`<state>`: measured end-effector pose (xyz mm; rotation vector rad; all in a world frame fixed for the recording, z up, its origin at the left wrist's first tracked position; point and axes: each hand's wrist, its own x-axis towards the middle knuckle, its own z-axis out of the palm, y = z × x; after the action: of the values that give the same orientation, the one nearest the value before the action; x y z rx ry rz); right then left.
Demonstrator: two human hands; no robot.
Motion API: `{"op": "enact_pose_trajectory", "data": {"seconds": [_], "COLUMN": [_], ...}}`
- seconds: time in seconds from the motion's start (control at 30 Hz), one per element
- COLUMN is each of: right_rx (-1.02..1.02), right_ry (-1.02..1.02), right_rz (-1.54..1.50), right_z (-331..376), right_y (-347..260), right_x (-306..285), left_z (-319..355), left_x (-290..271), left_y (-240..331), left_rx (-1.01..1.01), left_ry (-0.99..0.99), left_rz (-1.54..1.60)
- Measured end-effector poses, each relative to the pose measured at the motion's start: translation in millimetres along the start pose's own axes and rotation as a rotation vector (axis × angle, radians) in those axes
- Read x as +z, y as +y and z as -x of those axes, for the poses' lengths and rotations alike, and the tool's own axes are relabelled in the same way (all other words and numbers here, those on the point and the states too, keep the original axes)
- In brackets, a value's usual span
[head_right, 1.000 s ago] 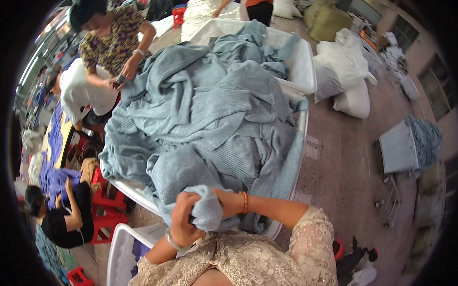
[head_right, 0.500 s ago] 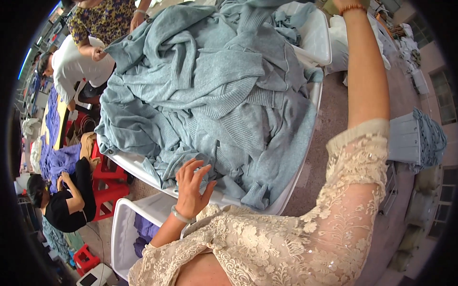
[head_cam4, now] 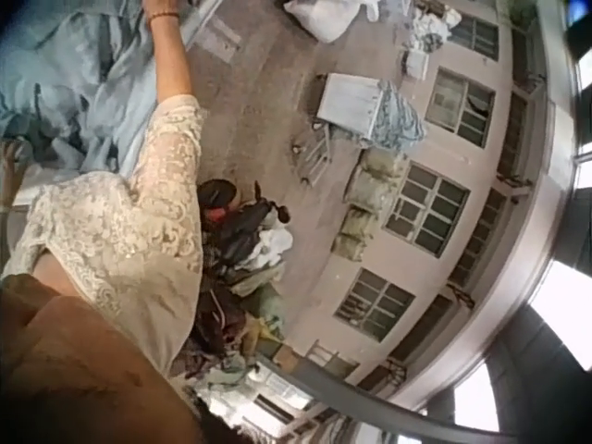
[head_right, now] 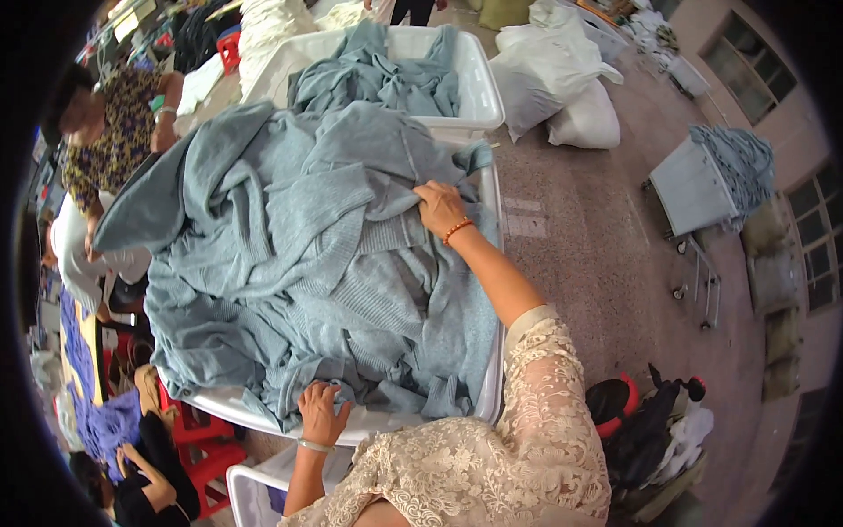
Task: Buttoning and sorting blue knitted sweaters in a garment factory.
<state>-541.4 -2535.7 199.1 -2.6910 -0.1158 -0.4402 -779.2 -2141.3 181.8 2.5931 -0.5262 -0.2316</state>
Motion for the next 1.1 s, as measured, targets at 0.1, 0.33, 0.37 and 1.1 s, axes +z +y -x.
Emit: {"op": "enact_pose_trajectory", "data": {"seconds": [0.1,0.33,0.37,1.1], "right_rx": [-0.094,-0.411,-0.617,0.471], "right_ry": [0.102,-0.734,-0.689,0.089], "right_rz": [-0.240,-0.925,-0.916,-0.259], "right_z": [1.2,111.8,141.1,156.6], "right_y": [-21.5,-193.6,-200.4,-9.0], "right_x": [-16.6,-82.2,-64.4,-17.2], "left_z": [-17.3,-55.8,-65.3,-11.7], "left_x": [-6.9,-35.1,-37.7,-166.7], "left_y": [16.2,38.3,44.7,-125.7], "left_rx": [0.104,-0.352,-0.390,-0.312], "left_ry": [0.037,-0.060,-0.037,0.838], "left_rz": [0.062,1.795,1.961,1.241]}}
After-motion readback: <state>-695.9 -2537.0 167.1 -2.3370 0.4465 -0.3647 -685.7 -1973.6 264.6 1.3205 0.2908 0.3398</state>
